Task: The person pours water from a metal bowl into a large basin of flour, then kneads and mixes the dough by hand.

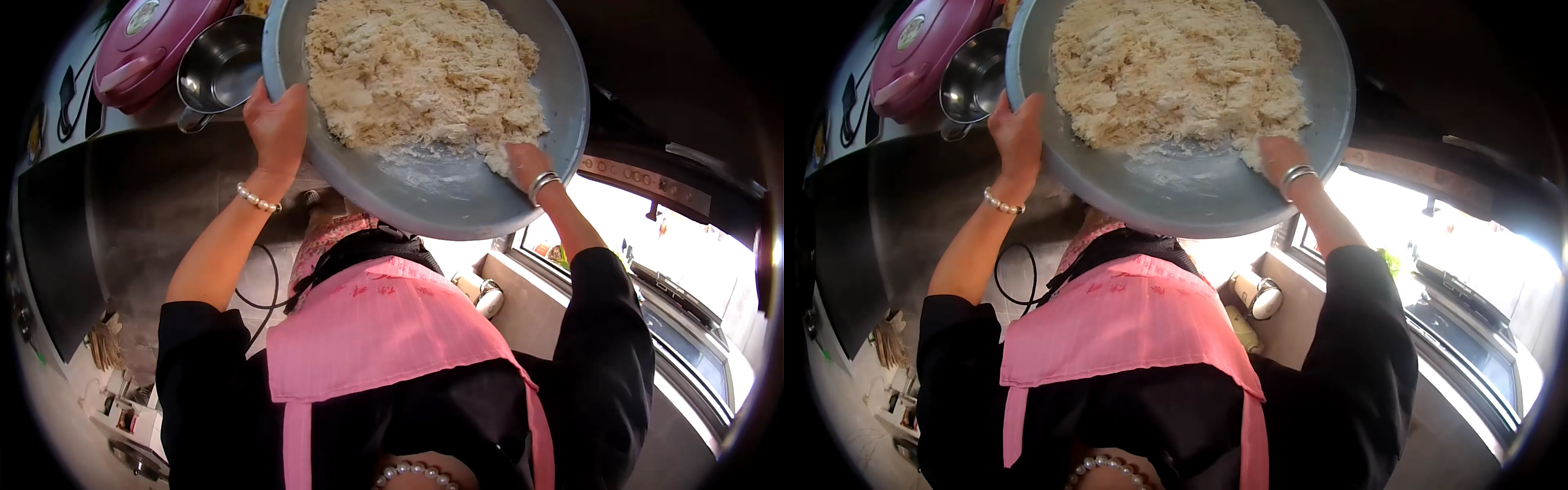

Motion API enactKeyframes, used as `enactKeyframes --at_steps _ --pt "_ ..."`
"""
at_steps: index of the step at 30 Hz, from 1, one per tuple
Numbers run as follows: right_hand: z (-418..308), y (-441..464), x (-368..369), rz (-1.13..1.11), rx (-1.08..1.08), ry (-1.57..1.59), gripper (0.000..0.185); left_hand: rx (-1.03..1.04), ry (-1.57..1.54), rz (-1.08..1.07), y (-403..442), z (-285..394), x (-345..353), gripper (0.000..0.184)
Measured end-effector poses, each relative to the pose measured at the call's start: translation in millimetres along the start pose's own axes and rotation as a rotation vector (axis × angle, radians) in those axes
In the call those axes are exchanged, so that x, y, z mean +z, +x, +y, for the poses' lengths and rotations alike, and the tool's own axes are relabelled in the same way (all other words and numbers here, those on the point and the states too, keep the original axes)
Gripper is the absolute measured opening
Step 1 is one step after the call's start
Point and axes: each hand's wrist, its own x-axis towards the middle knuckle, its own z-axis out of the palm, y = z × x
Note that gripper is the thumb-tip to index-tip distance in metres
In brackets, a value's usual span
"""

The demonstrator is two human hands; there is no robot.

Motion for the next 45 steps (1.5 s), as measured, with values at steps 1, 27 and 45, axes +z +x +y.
enactKeyframes --at_steps 1,27,45 --pt "-25 0 -2 0.01 -0.03 0.054 0.016 0.012 0.015 0.009 1 -1 -1 0.007" --pt "-57 289 -158 -0.005 -0.232 1.208 0.031 -0.129 0.223 0.133 5 22 11 0.008" --pt "-115 44 -13 0.502 -0.19 0.195 0.036 -0.29 -0.018 -0.028 15 20 4 0.026"
